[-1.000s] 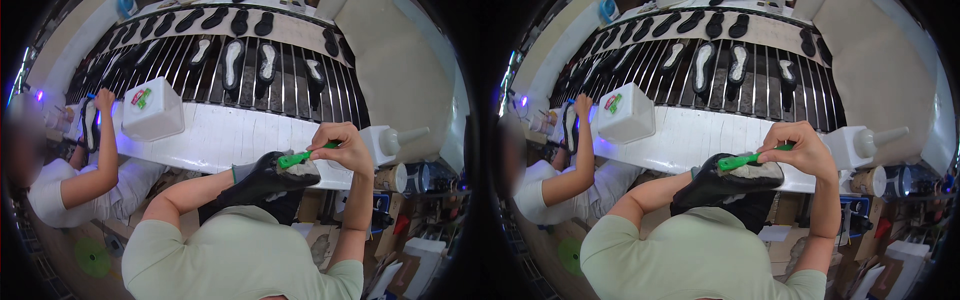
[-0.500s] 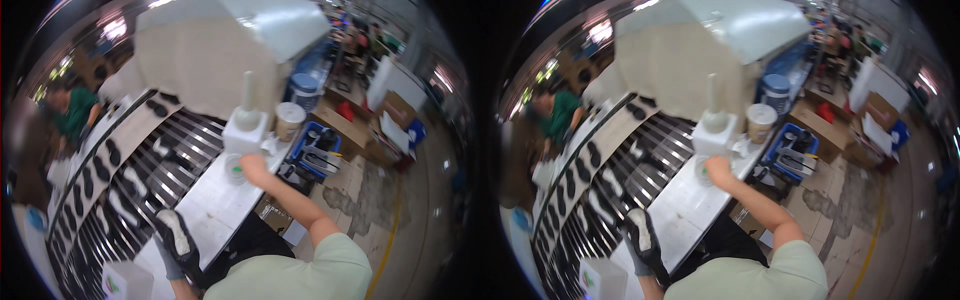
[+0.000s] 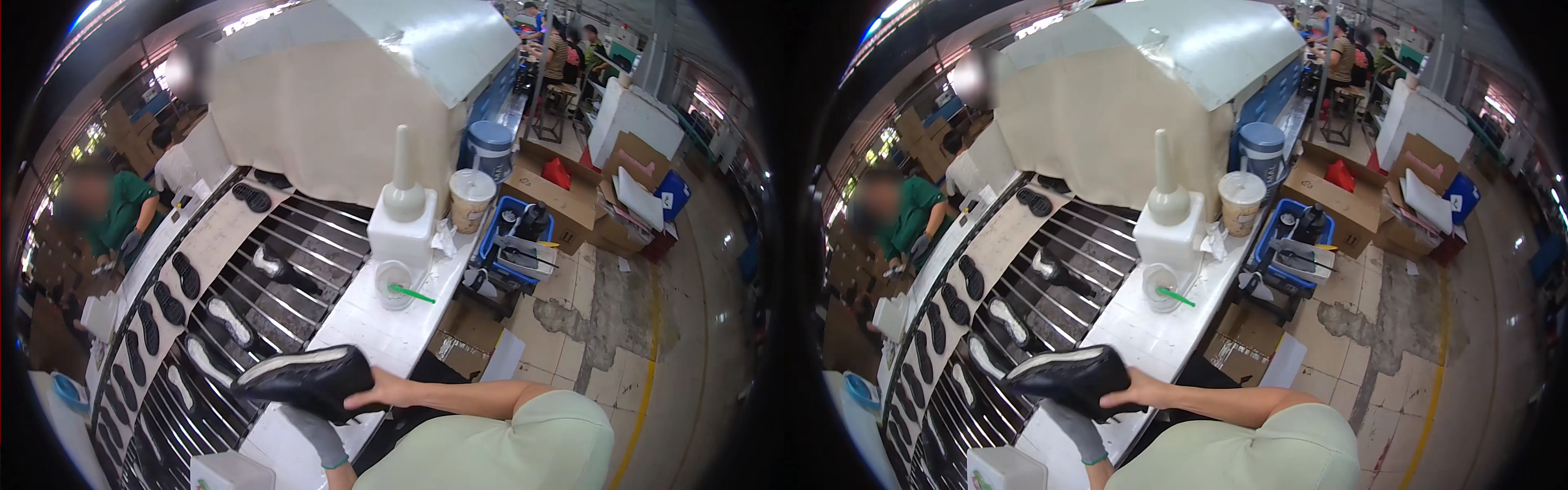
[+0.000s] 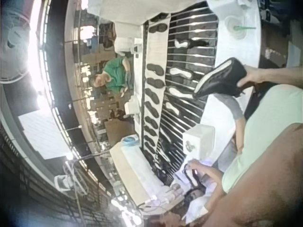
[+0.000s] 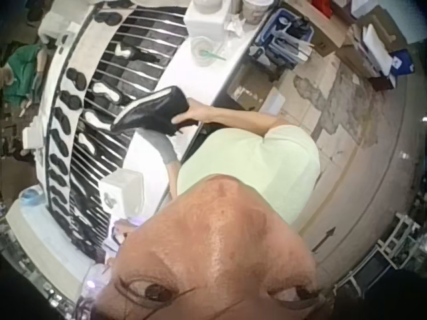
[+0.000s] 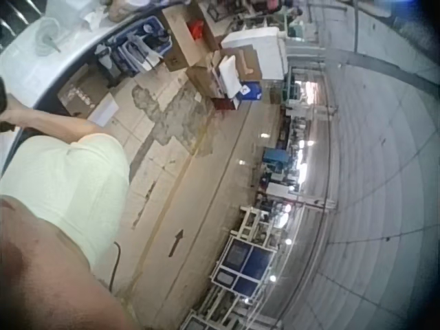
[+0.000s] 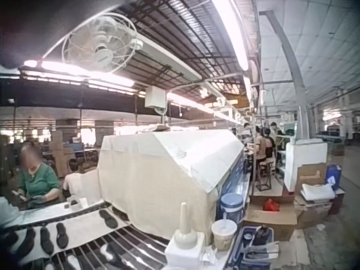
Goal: Apply glue to the edges and soles of shoes using a brush and then place them on a conveyor belt.
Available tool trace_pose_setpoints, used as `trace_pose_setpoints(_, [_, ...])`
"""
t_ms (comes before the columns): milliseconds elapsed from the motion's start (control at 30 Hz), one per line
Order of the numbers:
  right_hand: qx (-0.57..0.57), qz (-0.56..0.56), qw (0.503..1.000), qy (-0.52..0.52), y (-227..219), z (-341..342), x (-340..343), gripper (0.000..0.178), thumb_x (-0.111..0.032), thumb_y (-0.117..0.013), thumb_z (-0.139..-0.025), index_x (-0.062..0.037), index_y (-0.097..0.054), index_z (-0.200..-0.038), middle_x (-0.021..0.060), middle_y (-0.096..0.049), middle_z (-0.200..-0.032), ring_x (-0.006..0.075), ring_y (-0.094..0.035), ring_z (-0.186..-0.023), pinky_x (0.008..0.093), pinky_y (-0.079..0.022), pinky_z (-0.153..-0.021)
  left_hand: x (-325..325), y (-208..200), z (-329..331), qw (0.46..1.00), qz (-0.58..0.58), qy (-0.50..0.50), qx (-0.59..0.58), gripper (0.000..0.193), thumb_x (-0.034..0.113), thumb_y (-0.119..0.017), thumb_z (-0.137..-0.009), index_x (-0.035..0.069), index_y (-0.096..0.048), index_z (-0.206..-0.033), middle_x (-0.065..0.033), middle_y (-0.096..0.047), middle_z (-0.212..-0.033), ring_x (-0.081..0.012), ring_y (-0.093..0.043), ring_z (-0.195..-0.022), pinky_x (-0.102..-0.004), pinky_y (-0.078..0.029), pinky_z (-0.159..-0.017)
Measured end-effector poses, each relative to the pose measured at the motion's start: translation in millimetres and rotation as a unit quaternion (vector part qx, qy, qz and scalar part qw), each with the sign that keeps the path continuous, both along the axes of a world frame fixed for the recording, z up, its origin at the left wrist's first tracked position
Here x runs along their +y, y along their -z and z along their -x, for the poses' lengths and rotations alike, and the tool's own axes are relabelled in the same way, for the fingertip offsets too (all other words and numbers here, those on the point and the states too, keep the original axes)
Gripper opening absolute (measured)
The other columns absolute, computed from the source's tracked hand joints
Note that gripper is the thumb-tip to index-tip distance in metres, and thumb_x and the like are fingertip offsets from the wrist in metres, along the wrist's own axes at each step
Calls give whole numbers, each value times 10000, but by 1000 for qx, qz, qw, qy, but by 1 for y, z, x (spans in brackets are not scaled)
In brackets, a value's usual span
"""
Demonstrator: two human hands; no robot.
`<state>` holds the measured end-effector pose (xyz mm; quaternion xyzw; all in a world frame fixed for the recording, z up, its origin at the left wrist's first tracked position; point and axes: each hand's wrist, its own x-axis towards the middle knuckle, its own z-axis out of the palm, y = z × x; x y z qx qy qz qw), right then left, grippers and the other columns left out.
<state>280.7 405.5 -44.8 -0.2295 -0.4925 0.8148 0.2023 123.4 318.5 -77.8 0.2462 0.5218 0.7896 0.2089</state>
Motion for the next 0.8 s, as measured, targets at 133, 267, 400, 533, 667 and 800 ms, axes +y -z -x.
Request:
trace_pose_setpoints(133, [23,154,986,58,11,7,17,527,-137,-790,-738,89,-582,-1166,138,-654,-1105,201,-630,-987,345,-490,-910,-20,-19,10,968,171,150,109,675,438,-336,-1009,-29,-205,-1479,-156,-310,-1508,-269,-308,-1384,-358,-216,-1137])
trace_pose_setpoints(267, [11,112,982,151,2,9,44,429,-53,-756,-742,83,-610,-1121,131,-668,-1069,196,-654,-903,329,-521,-841,-34,-43,13,958,229,26,173,645,343,-394,-982,-31,-218,-1477,-223,-388,-1458,-264,-464,-1278,-346,-338,-1054])
trace_pose_setpoints(400, [17,-1,960,280,-7,39,84,404,-42,-750,-742,78,-620,-1105,104,-670,-1059,191,-641,-908,321,-497,-866,-85,22,0,946,255,-99,174,516,190,-506,-912,-43,-426,-1365,-175,-586,-1280,-276,-570,-1076,-354,-403,-978])
trace_pose_setpoints(533, [-15,-173,924,342,-12,80,152,361,-65,-768,-732,37,-660,-1061,75,-684,-1004,172,-626,-891,302,-475,-842,-118,60,-7,908,300,-85,282,416,125,-583,-841,-39,-551,-1221,-144,-668,-1114,-317,-578,-1038,-388,-397,-999])
trace_pose_setpoints(667, [-47,-323,880,346,-14,119,232,347,-80,-772,-727,49,-656,-1028,106,-706,-952,163,-642,-845,303,-482,-813,-107,58,-9,901,297,-112,296,363,93,-609,-798,-15,-595,-1145,-108,-690,-1044,-326,-559,-1069,-411,-399,-1000])
trace_pose_setpoints(800, [-248,-475,761,365,65,142,330,454,-177,-790,-673,13,-656,-1063,245,-675,-986,362,-655,-970,403,-500,-841,-100,55,-8,905,286,-105,299,327,64,-605,-792,-19,-613,-1108,-108,-692,-1021,-318,-570,-1052,-407,-406,-993])
